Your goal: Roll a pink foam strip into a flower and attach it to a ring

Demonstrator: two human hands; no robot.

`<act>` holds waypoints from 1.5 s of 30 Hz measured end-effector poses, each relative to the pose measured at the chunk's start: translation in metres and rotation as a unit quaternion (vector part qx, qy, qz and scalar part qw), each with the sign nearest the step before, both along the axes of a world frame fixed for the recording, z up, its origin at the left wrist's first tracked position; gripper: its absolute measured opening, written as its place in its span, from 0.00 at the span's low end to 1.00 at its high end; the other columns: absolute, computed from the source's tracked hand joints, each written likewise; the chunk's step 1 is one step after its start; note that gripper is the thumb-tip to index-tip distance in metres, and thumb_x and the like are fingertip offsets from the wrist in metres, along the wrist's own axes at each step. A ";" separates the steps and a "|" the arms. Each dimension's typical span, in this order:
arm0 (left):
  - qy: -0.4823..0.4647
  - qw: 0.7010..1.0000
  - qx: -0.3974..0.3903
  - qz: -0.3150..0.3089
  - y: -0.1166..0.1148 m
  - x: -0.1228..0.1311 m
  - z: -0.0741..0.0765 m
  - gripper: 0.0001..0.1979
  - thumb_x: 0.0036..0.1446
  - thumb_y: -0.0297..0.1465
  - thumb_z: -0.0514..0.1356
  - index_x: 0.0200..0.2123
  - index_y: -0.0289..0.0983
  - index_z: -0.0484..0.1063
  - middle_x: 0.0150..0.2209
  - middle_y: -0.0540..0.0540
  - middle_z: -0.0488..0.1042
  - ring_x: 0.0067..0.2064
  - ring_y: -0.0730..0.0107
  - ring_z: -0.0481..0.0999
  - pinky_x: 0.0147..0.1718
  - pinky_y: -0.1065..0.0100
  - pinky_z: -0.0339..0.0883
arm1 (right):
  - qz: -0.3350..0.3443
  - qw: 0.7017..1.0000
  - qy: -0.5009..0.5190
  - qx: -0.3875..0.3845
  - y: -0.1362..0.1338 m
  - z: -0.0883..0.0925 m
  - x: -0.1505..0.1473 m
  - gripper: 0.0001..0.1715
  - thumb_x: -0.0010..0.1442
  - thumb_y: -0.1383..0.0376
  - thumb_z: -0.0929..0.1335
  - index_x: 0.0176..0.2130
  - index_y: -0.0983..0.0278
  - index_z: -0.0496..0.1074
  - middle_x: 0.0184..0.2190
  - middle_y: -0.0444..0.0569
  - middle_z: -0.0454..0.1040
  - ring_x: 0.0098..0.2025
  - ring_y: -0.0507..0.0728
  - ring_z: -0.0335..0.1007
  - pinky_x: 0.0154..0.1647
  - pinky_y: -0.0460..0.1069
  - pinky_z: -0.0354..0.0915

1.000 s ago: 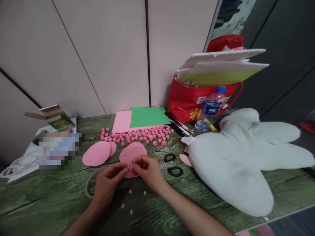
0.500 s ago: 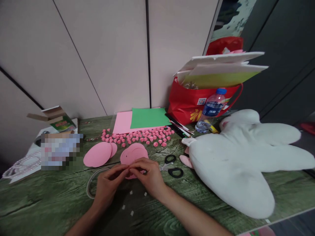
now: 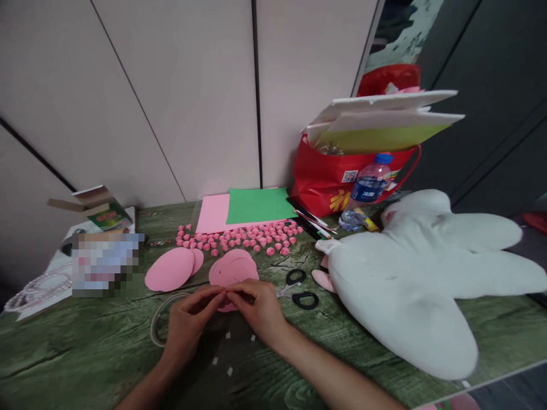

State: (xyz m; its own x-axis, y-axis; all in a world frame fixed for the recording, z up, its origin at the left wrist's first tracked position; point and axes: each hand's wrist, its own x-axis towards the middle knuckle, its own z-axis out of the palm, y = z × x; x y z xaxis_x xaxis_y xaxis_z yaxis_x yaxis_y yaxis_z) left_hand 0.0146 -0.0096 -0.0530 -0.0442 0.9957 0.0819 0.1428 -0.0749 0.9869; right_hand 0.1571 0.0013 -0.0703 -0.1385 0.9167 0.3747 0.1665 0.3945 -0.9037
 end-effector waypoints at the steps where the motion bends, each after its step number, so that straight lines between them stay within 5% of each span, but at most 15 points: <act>1: -0.001 1.000 0.002 0.002 0.000 0.000 0.000 0.06 0.42 0.31 0.64 0.27 0.37 0.77 0.29 0.46 0.78 0.30 0.64 0.76 0.32 0.68 0.70 | -0.001 1.000 0.002 -0.003 0.000 0.000 0.000 0.06 0.53 0.66 0.67 0.30 0.61 0.76 0.26 0.46 0.76 0.27 0.54 0.71 0.30 0.46 0.66; 11: 0.034 0.999 0.008 0.010 -0.001 0.002 -0.005 0.07 0.43 0.31 0.64 0.29 0.37 0.75 0.28 0.47 0.77 0.29 0.66 0.76 0.29 0.70 0.69 | -0.020 0.996 0.024 -0.078 -0.003 -0.004 -0.004 0.06 0.49 0.68 0.66 0.27 0.65 0.74 0.24 0.47 0.76 0.25 0.54 0.71 0.28 0.46 0.67; 30: 0.194 0.967 0.164 0.002 -0.005 0.004 -0.017 0.14 0.49 0.27 0.57 0.42 0.38 0.66 0.32 0.49 0.71 0.32 0.71 0.71 0.32 0.70 0.67 | -0.052 0.975 0.128 -0.174 -0.007 -0.010 -0.015 0.05 0.44 0.68 0.67 0.23 0.68 0.72 0.19 0.45 0.73 0.21 0.50 0.66 0.22 0.43 0.62; 45: 0.094 0.990 0.100 0.040 -0.009 0.007 -0.022 0.15 0.49 0.28 0.57 0.43 0.38 0.65 0.37 0.45 0.71 0.36 0.68 0.73 0.37 0.65 0.67 | -0.074 0.969 0.160 -0.175 -0.015 -0.006 -0.023 0.05 0.44 0.67 0.67 0.22 0.68 0.71 0.19 0.45 0.71 0.22 0.50 0.65 0.23 0.43 0.61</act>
